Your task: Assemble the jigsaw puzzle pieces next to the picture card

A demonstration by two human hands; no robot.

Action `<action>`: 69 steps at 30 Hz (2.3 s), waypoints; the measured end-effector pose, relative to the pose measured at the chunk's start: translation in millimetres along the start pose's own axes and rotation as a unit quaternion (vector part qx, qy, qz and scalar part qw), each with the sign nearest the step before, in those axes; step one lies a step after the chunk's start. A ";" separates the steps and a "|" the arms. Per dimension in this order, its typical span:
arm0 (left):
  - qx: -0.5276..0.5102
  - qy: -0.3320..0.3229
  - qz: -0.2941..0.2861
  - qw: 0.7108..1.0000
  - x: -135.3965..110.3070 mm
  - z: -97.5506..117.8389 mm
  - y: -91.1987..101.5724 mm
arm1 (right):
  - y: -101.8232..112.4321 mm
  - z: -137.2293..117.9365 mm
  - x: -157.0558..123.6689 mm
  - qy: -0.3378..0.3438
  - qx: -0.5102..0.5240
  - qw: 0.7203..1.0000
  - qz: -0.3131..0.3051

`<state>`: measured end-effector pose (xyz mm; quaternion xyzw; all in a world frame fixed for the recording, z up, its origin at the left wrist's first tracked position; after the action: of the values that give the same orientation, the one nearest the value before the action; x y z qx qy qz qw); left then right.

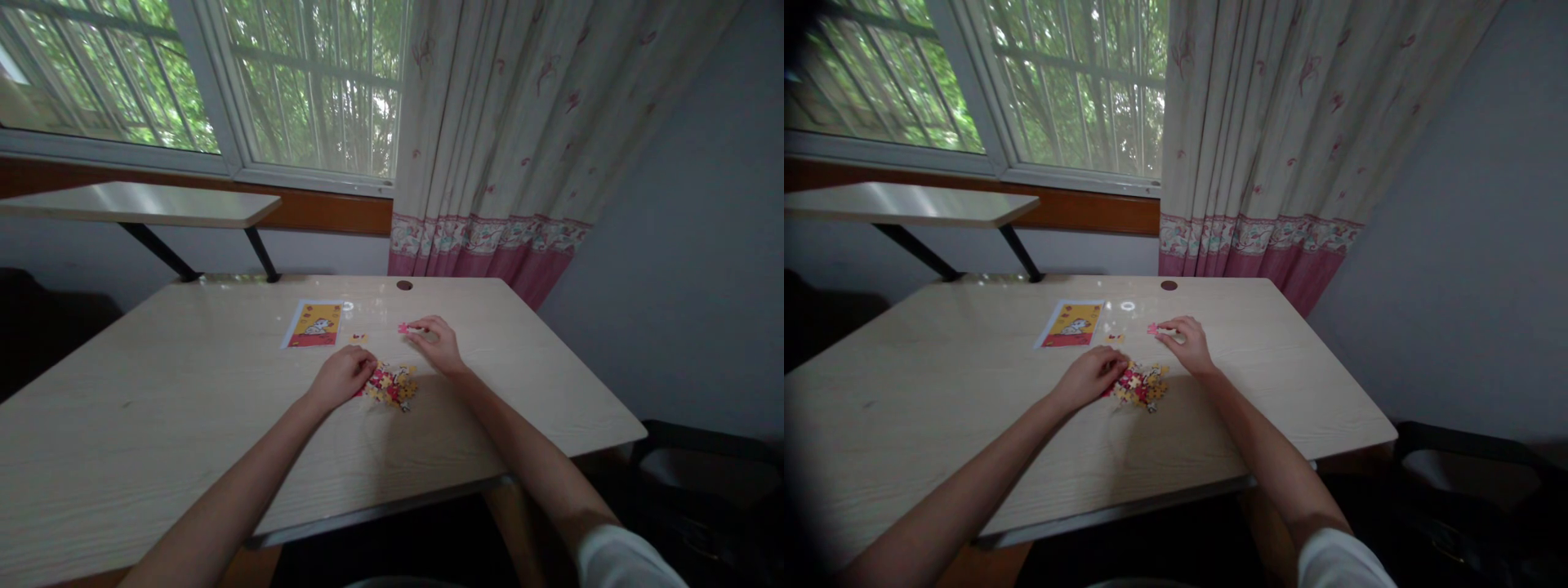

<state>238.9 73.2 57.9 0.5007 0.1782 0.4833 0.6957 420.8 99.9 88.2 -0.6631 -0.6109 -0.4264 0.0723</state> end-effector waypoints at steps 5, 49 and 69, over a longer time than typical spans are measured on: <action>0.098 0.022 0.037 0.994 -1.6 0.1 4.1 | -25.6 21.4 0.9 -0.040 0.016 0.997 -0.062; 0.178 0.106 0.007 0.978 -8.2 -0.1 -0.1 | -133.4 28.8 44.6 -0.123 -0.107 0.955 -0.246; 0.236 0.140 -0.008 0.961 -12.5 -7.3 7.6 | -121.1 23.8 27.7 -0.055 -0.116 0.961 -0.243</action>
<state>223.9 66.7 58.4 0.5767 0.3869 0.4875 0.5292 323.6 164.8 39.9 -0.5210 -0.7030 -0.4620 -0.1449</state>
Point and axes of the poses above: each hand's wrist, its own x-axis towards the middle knuckle, its own y-axis out of the back of the hand, z = x × y, the point moved 8 cm from there along x, towards the middle knuckle, and after that the axes turned 1 degree about -y, right-handed, at the moved point
